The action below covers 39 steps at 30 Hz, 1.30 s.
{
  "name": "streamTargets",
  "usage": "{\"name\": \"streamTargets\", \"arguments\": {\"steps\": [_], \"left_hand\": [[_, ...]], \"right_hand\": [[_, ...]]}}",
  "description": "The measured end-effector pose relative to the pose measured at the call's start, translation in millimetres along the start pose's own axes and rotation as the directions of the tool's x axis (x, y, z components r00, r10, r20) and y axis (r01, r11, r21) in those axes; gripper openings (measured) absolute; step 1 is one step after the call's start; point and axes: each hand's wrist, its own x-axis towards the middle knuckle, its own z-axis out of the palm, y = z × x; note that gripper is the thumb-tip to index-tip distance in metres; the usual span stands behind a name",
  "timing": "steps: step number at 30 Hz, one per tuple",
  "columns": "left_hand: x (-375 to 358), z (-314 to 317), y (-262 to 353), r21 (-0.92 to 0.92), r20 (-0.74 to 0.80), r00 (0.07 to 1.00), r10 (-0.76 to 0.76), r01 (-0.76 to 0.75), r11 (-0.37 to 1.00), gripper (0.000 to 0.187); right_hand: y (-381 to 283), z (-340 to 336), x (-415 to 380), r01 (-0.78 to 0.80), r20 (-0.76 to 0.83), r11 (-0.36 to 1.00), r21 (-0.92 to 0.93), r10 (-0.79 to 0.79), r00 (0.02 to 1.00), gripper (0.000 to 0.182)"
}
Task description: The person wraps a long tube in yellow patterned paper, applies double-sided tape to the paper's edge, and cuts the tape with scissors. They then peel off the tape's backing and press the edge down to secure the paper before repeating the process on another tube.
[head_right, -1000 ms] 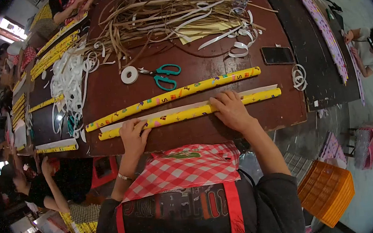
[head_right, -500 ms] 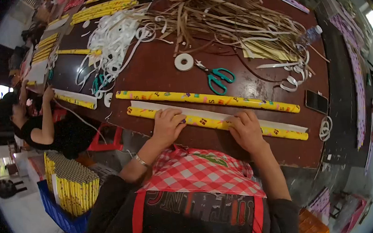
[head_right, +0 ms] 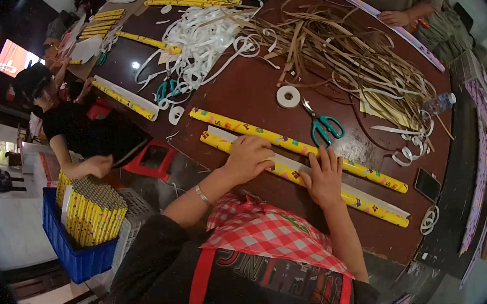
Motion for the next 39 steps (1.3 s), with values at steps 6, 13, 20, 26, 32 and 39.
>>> {"name": "streamTargets", "arguments": {"steps": [6, 13, 20, 26, 32, 39], "left_hand": [[42.3, -33.1, -44.3, 0.126, 0.344, 0.930, -0.130, 0.092, 0.988, 0.045], [53.9, -32.1, -66.0, 0.165, 0.527, 0.837, -0.146, 0.067, 0.984, 0.041], [51.0, -32.4, -72.7, 0.049, 0.440, 0.897, -0.047, 0.028, 0.998, 0.034], [56.0, -30.9, -83.8, 0.052, 0.415, 0.910, -0.012, -0.011, 0.999, 0.041], [52.3, -31.1, -97.5, 0.069, 0.354, 0.934, 0.045, -0.074, 0.995, 0.040], [41.7, -54.6, -126.6, 0.143, 0.373, 0.927, -0.025, -0.031, 0.989, 0.036]], "right_hand": [[-1.9, -0.9, -1.8, -0.015, -0.002, 1.000, -0.012, 0.015, 1.000, 0.050], [0.5, -2.0, -0.5, -0.037, 0.033, 0.999, -0.014, 0.037, 0.999, 0.054], [1.3, 0.0, 1.6, -0.094, -0.035, 0.989, -0.112, 0.091, 0.995, 0.059], [4.3, 1.3, 0.1, -0.110, 0.017, 0.986, -0.124, 0.112, 0.994, 0.060], [2.7, -2.1, 4.4, -0.081, 0.028, 0.993, -0.084, 0.083, 0.996, 0.061], [6.5, -2.2, 8.0, -0.083, 0.056, 0.994, -0.073, 0.087, 0.995, 0.059]]}}
